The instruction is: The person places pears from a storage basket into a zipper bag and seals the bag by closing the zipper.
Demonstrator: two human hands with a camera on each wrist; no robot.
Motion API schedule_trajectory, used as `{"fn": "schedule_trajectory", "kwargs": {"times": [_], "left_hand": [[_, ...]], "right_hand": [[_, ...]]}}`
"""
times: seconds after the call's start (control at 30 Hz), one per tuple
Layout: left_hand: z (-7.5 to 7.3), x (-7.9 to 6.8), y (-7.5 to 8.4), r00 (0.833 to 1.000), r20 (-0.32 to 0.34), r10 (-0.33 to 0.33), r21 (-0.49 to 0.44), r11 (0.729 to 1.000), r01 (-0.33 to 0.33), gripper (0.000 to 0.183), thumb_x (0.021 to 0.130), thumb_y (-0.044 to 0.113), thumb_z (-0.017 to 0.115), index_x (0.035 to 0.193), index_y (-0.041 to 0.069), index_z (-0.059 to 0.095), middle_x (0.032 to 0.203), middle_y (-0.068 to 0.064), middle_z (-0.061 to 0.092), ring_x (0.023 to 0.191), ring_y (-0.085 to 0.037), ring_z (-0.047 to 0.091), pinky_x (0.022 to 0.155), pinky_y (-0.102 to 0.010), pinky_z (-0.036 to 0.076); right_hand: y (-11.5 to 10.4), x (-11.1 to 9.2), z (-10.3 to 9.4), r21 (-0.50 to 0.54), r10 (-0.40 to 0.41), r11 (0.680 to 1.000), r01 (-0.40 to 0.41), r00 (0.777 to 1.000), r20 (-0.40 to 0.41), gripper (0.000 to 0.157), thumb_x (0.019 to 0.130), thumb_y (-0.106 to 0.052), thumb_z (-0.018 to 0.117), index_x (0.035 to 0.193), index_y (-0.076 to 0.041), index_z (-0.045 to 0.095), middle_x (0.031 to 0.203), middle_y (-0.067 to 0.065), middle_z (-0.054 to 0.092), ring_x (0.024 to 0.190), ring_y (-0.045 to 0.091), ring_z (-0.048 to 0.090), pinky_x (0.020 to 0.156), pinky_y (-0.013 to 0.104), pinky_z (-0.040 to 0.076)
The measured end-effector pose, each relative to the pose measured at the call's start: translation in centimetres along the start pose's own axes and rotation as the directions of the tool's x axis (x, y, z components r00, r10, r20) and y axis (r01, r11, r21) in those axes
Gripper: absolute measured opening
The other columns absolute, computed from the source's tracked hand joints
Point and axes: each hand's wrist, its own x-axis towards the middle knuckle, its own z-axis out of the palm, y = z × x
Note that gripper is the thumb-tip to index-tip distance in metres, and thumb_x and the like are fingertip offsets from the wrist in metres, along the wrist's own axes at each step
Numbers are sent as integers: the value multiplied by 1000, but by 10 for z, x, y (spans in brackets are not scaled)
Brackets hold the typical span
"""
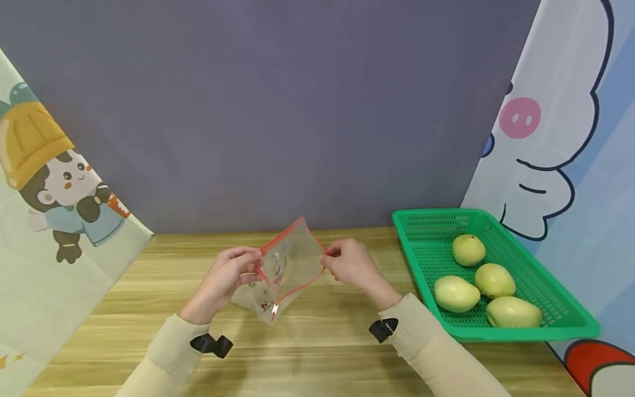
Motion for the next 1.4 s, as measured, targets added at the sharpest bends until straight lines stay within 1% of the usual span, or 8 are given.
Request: {"fn": "schedule_trajectory", "kwargs": {"times": [0.13,0.27,0.33,0.5,0.67,0.93,1.17,1.4], "left_hand": [[0,1,1,1000,29,-1,-17,1000,1,24,103,10,59,117,-8,65,92,-13,64,78,-20,64,79,-36,63],[0,2,-1,999,43,-5,-37,999,7,25,102,9,59,119,-10,63,91,-12,64,78,-18,64,78,-34,62],[0,3,-2,999,44,-7,-47,999,9,25,102,8,59,118,-11,63,91,-13,64,77,-18,64,77,-33,62],[-1,3,-3,999,45,-6,-61,998,8,24,102,9,60,116,-10,63,91,-13,64,77,-18,65,77,-33,63],[-2,2,-5,999,43,-12,-80,997,16,23,101,9,62,114,-9,64,90,-11,64,77,-19,65,78,-35,63],[-2,1,-9,999,40,-7,-96,995,11,20,100,9,62,111,-7,65,88,-8,64,77,-19,65,78,-36,63],[-1,2,-11,999,35,-10,-117,993,14,22,100,9,62,113,-8,63,88,-7,63,76,-18,65,76,-34,63],[1,1,-10,999,36,-16,-118,993,20,27,101,11,61,117,-11,60,89,-8,64,76,-19,66,76,-34,63]], "right_hand": [[-3,-3,-5,-134,-44,990,50,998,44,25,98,-25,68,105,-1,73,86,4,71,70,15,65,63,32,58],[-5,-7,-9,-324,-67,941,95,993,97,38,100,-42,62,111,-7,74,95,3,72,85,18,66,74,39,57],[-5,-10,-10,-376,-59,922,98,992,112,47,101,-49,59,116,-7,73,105,7,73,95,23,68,81,44,57],[-7,-18,-13,-439,-62,892,111,990,125,67,101,-57,52,134,0,63,127,19,67,118,38,63,99,55,52],[-9,-25,-20,-493,-45,864,100,991,122,81,99,-68,46,144,-1,54,140,19,60,131,41,53,109,58,43],[-3,-36,-36,-581,-97,800,151,988,123,84,98,-71,42,152,-7,46,151,20,48,139,46,43,112,64,36],[5,-42,-50,-603,-96,784,144,989,112,89,95,-74,45,155,-8,41,155,26,40,141,52,36,112,69,32],[15,-46,-60,-603,-97,786,138,990,100,88,96,-72,47,155,-8,40,155,29,37,142,53,34,110,70,33]]}}
